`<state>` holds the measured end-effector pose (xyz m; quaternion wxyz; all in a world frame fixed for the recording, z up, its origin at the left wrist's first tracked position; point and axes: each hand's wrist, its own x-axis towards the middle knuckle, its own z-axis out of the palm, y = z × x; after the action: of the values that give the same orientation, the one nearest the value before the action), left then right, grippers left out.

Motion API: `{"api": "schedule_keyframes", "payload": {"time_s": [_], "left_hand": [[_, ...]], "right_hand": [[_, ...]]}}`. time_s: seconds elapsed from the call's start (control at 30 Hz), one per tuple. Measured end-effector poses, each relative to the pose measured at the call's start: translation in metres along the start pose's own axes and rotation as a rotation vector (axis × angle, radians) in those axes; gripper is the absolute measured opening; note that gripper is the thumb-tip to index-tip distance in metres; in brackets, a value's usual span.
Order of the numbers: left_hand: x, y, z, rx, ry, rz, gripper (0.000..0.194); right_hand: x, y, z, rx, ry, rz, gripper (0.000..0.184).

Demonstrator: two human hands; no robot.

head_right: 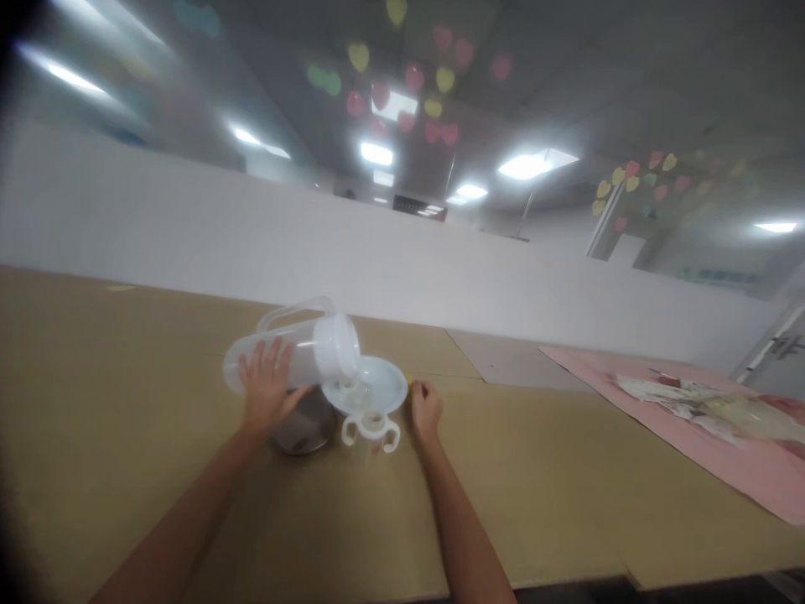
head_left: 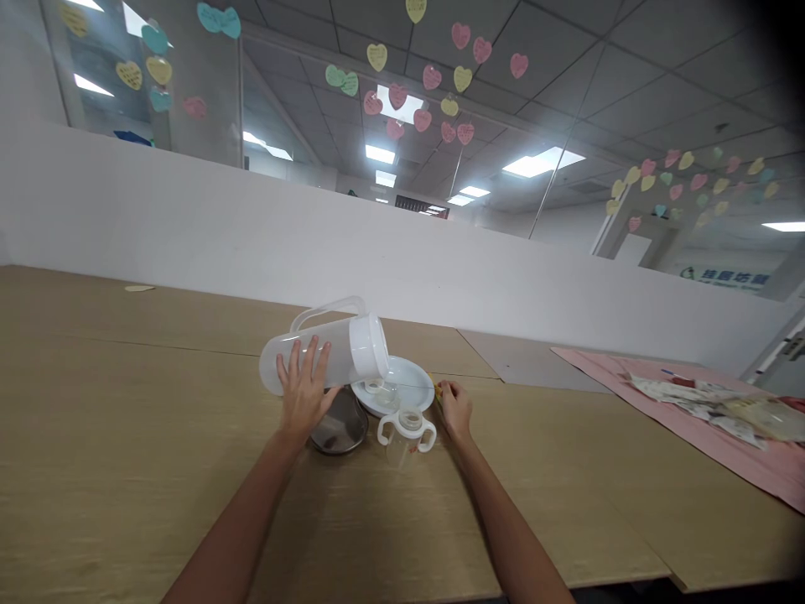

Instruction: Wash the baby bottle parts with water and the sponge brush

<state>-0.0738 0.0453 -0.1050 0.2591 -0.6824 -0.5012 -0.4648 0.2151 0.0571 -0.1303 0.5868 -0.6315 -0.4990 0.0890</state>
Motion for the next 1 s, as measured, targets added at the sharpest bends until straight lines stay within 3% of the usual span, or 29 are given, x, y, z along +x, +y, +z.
{"api": "schedule_keyframes", "payload": {"time_s": [0.57,0.67,0.77,0.83,0.9,1.0], "left_hand": [[0.001,0.002,-0.005,0.080,0.021,0.053,0.062],[0.001,0.002,-0.006,0.057,0.012,0.046,0.061],[0.001,0.003,-0.006,0.035,0.007,0.033,0.061],[0.001,0.003,-0.006,0.029,0.003,0.026,0.061],[0.001,0.002,-0.005,0.034,0.001,0.034,0.060],[-0.001,0.001,-0.002,0.055,-0.005,0.057,0.060]], "right_hand": [[0.000,0.004,0.001,-0.020,-0.037,-0.010,0.034],[-0.002,-0.004,-0.002,-0.026,0.011,-0.030,0.031],[-0.009,-0.042,-0.011,0.042,0.150,-0.189,0.029],[-0.021,-0.089,-0.024,0.197,0.223,-0.339,0.026],[-0.038,-0.148,-0.046,0.358,0.177,-0.533,0.022],[-0.066,-0.229,-0.094,0.439,0.046,-0.776,0.042]]}}
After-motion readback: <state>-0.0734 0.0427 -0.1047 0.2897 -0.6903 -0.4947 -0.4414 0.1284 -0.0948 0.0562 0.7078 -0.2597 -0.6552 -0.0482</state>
